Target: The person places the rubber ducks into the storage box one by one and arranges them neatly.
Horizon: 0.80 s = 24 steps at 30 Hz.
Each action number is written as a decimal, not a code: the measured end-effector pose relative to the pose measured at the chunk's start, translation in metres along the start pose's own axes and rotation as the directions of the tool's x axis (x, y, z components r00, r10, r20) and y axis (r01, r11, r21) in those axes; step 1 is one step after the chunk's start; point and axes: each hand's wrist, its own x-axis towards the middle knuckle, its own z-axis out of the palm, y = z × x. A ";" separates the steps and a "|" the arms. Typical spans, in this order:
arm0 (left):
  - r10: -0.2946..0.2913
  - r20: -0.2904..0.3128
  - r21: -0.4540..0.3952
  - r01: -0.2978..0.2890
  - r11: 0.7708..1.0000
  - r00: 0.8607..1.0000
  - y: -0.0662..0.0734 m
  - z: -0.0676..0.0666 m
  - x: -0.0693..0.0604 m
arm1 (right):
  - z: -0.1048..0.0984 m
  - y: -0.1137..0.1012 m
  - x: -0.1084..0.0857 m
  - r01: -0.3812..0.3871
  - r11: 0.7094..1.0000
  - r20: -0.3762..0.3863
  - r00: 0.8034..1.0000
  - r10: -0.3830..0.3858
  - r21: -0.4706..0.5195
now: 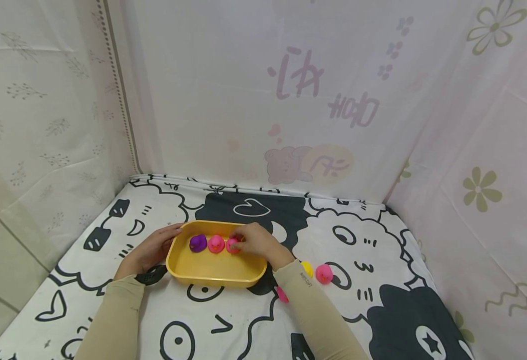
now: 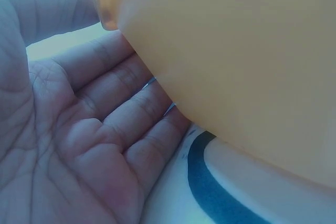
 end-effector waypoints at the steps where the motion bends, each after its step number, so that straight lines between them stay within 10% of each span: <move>1: 0.001 0.001 0.001 -0.001 1.000 1.000 0.000 0.000 0.000 | 0.000 0.000 0.000 0.003 1.000 -0.002 1.000 -0.003 0.001; 24: -0.004 -0.009 0.001 0.004 1.000 1.000 0.002 0.002 -0.002 | -0.004 -0.003 -0.004 0.008 1.000 -0.025 1.000 -0.008 0.007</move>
